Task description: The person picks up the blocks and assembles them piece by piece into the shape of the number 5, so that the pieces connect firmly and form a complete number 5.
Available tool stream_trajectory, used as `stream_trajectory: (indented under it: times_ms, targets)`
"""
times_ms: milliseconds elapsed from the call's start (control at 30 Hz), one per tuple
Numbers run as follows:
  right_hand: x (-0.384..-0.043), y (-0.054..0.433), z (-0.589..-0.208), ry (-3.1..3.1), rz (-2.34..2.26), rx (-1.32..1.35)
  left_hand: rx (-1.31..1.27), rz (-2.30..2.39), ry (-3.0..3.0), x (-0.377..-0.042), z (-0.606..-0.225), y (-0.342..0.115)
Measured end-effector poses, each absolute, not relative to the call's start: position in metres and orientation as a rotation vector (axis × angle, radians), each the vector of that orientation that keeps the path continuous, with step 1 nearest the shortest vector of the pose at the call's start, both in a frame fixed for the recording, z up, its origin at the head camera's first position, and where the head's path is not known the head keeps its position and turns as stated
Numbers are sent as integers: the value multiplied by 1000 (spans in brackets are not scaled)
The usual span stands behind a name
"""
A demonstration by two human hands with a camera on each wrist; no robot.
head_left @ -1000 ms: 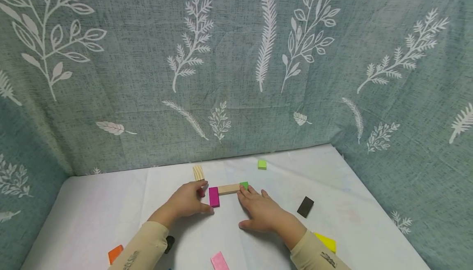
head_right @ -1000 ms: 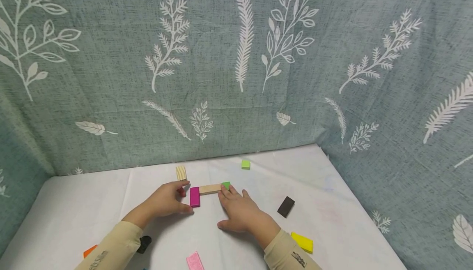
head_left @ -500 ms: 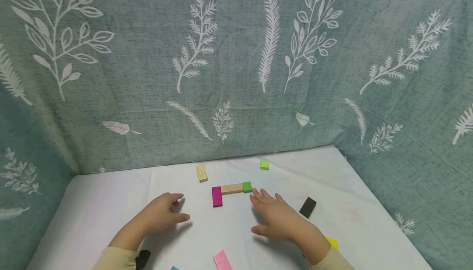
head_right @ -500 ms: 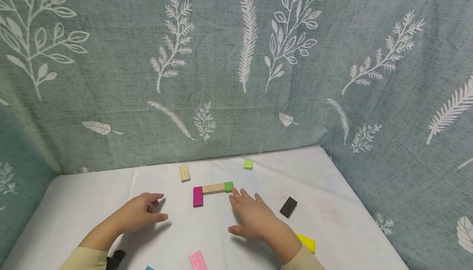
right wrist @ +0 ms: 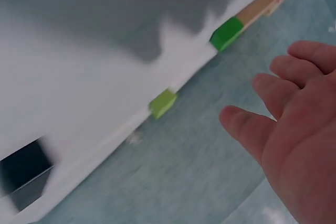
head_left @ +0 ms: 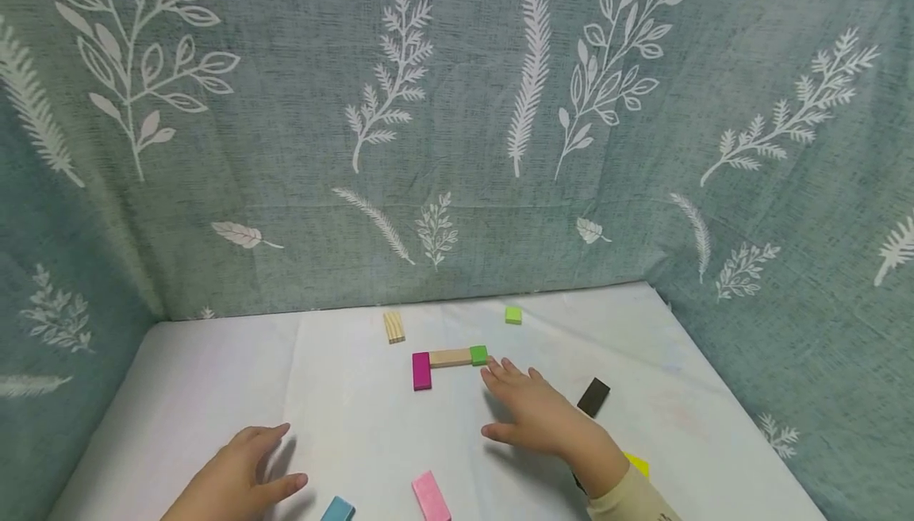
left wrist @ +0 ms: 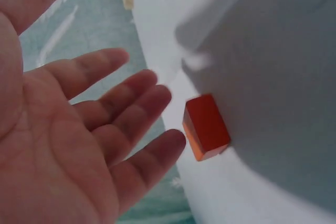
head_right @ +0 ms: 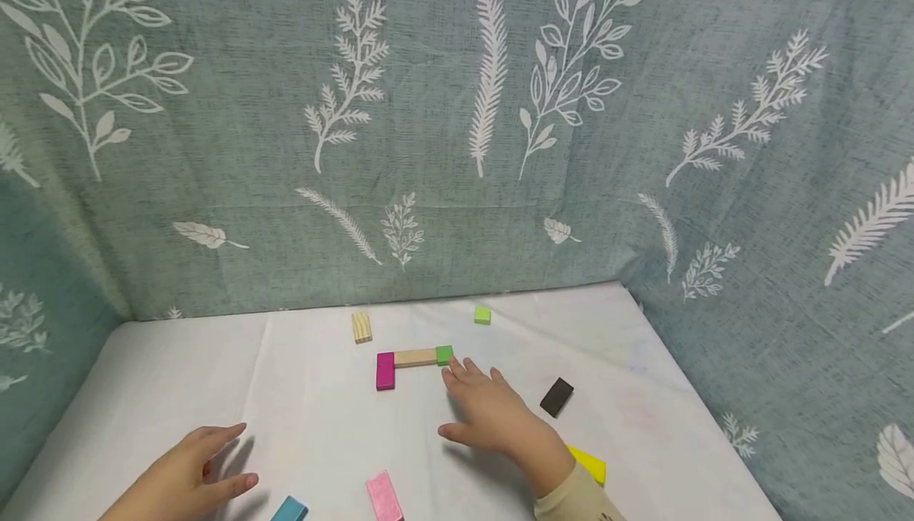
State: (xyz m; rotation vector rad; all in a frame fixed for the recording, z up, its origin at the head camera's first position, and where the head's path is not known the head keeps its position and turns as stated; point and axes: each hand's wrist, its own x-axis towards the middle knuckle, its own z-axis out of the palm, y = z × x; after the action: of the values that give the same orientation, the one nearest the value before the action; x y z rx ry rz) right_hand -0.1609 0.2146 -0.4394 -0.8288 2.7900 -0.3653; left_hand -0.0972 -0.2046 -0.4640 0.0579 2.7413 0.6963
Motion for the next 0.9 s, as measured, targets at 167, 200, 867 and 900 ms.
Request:
stream_trajectory:
  times_ms: [167, 200, 867, 900]
  targets:
    - [-183, 168, -446, 2790, -174, -873, 34, 671, 2767, -82, -469, -191]
    - [-187, 159, -447, 2788, -145, -879, 30, 671, 2764, -81, -469, -189]
    - [-212, 137, -475, 2829, -67, -786, 423, 665, 2957, -146, -433, -132]
    - [-210, 137, -477, 2828, -76, -784, 431, 666, 2965, -158, -434, -128]
